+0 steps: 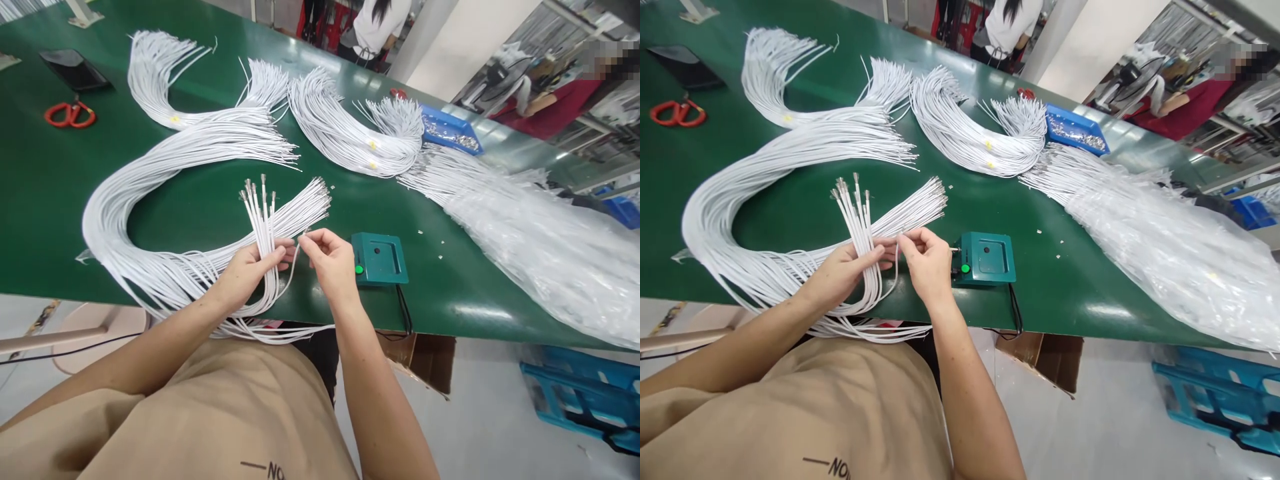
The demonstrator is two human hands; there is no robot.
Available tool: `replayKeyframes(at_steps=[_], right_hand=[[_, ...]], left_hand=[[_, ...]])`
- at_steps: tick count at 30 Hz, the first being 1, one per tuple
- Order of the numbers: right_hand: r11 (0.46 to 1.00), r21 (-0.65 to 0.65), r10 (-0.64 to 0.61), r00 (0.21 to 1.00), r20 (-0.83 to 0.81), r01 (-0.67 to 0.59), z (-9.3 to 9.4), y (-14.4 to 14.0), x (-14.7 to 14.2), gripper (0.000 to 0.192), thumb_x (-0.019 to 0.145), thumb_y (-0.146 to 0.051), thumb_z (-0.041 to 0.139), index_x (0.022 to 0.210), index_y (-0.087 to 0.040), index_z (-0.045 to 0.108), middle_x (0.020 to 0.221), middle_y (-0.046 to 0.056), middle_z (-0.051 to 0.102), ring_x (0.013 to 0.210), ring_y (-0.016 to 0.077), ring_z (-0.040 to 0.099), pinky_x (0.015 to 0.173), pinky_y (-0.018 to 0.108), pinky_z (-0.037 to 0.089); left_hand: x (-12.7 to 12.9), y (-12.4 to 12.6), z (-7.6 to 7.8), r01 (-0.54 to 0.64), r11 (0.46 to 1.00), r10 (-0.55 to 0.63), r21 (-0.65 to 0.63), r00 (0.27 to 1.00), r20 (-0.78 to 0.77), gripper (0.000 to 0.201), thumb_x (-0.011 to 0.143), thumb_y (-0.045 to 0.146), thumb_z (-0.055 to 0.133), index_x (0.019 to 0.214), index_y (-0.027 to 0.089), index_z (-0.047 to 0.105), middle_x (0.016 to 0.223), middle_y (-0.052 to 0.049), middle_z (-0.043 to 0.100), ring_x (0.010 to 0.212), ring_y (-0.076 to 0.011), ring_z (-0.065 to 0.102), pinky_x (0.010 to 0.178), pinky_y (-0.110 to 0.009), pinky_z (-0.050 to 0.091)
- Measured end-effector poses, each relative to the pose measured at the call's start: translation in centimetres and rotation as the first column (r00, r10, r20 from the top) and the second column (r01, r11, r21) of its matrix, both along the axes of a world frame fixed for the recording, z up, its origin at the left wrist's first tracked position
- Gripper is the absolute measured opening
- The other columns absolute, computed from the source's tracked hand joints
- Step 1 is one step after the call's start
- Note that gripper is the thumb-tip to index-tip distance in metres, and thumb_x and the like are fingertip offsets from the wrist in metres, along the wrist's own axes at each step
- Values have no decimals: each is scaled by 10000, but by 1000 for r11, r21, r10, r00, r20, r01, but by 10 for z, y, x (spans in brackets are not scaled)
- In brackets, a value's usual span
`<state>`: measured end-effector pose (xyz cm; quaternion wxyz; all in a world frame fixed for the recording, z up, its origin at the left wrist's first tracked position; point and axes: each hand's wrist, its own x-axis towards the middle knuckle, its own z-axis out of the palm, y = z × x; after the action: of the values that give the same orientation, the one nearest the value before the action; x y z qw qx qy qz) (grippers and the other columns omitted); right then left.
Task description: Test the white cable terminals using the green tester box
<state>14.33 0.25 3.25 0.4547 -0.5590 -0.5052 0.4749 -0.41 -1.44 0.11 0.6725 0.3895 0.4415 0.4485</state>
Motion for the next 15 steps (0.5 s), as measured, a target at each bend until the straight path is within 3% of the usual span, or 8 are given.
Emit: replayKeyframes(at_steps=[3,7,15], right_hand=[[998,-53,41,999,-20,-42,-4,-5,-4,187,741,-348,659,709,-166,632,644,-21,607,562,91,491,551,220,389],[994,-101,37,999,-34,-40,-7,-6,-7,201,706,-352,697,724,-158,645,662,-11,622,564,94,491,559,227,398],[989,-118,-115,965,-236,89,-12,-9,-13,185,689,-326,729,671,-151,674,570,-40,557,489,59,399,502,218,329]], left_hand=[[1,6,-3,-28,998,26,56,999,38,255,741,331,723,909,169,620,843,-3,638,759,-119,602,678,-223,488],[3,7,-6,-35,997,39,68,998,-52,280,684,288,767,787,163,538,656,63,534,514,-49,477,521,-185,400],[1,4,4,22,999,-18,39,994,-112,281,696,240,732,766,171,469,721,43,570,518,-59,494,502,-203,400]])
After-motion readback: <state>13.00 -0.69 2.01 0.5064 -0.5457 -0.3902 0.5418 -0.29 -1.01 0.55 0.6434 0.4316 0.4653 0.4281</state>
